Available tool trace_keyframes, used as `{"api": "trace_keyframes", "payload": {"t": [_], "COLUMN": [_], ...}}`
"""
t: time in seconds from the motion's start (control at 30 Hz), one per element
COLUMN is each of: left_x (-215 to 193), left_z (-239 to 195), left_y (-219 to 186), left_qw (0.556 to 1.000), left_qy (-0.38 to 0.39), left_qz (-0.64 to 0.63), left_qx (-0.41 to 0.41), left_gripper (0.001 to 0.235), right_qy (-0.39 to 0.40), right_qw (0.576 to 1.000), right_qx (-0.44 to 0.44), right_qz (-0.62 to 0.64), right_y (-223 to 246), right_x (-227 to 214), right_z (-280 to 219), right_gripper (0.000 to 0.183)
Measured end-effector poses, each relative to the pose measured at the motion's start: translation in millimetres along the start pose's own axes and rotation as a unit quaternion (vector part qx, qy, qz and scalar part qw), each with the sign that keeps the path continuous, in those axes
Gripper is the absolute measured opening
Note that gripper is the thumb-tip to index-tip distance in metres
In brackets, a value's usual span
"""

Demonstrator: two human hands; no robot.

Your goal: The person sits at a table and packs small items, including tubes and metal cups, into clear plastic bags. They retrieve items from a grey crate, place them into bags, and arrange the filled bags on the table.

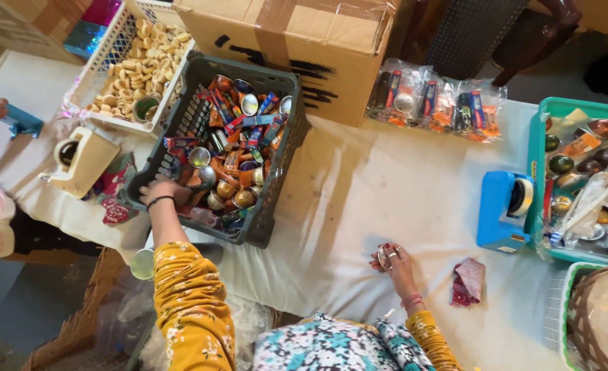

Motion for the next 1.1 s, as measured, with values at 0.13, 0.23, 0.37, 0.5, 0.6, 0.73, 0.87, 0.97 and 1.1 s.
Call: {"api": "trace_keyframes", "payload": {"t": [0.13, 0.23, 0.37, 0.5, 0.6, 0.73, 0.87, 0.97, 1.1], "left_x": [34.1, 64.6, 10.7, -17.7, -41.6, -22.9, -9.8, -12.0, -15.8], "left_z": [26.2, 50.1, -10.1, -46.1, -78.1, -63.3, -54.6, -65.0, -71.6], "left_y": [-18.0, -40.6, -102.5, -149.0, -177.6, -203.8, -218.6, -224.5, -212.9], "left_qw": [0.999, 0.998, 0.99, 0.983, 0.978, 0.957, 0.911, 0.906, 0.919], "left_qy": [0.039, -0.014, 0.004, 0.043, -0.052, -0.167, -0.29, -0.27, -0.254], "left_qz": [-0.019, -0.034, 0.052, 0.017, -0.076, -0.156, -0.203, -0.226, -0.226], "left_qx": [0.025, 0.049, 0.132, 0.175, 0.185, 0.177, 0.212, 0.236, 0.199], "left_gripper": [0.107, 0.09, 0.059, 0.06, 0.065, 0.072, 0.066, 0.054, 0.051], "right_qy": [-0.008, -0.006, -0.012, 0.0, -0.002, -0.003, -0.003, -0.003, -0.004], "right_qw": [1.0, 1.0, 1.0, 1.0, 1.0, 1.0, 1.0, 1.0, 0.999], "right_qx": [-0.012, -0.012, -0.011, -0.025, -0.027, -0.027, -0.022, -0.019, -0.033], "right_qz": [-0.009, -0.012, -0.015, -0.01, -0.006, 0.006, 0.011, 0.012, 0.006], "right_y": [4.7, 8.9, 1.4, 0.6, -2.0, -0.1, -2.1, -3.2, 2.2], "right_x": [3.5, 6.7, 2.2, 0.6, -2.0, -2.2, -2.7, -3.4, 1.3], "right_z": [-4.0, -5.3, -3.0, -2.6, -0.5, -2.8, -5.1, -2.8, -9.1], "right_gripper": [0.029, 0.03, 0.03, 0.031, 0.03, 0.03, 0.029, 0.029, 0.029]}}
Point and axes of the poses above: each hand's wrist, its own z-axis towards the middle knuckle, its own x-axis out of the palm, y = z × x, the point moved 5 cm from there along z, towards the middle knuckle, and after that the axes turned 8 degrees about x, right-handed, at the moved point
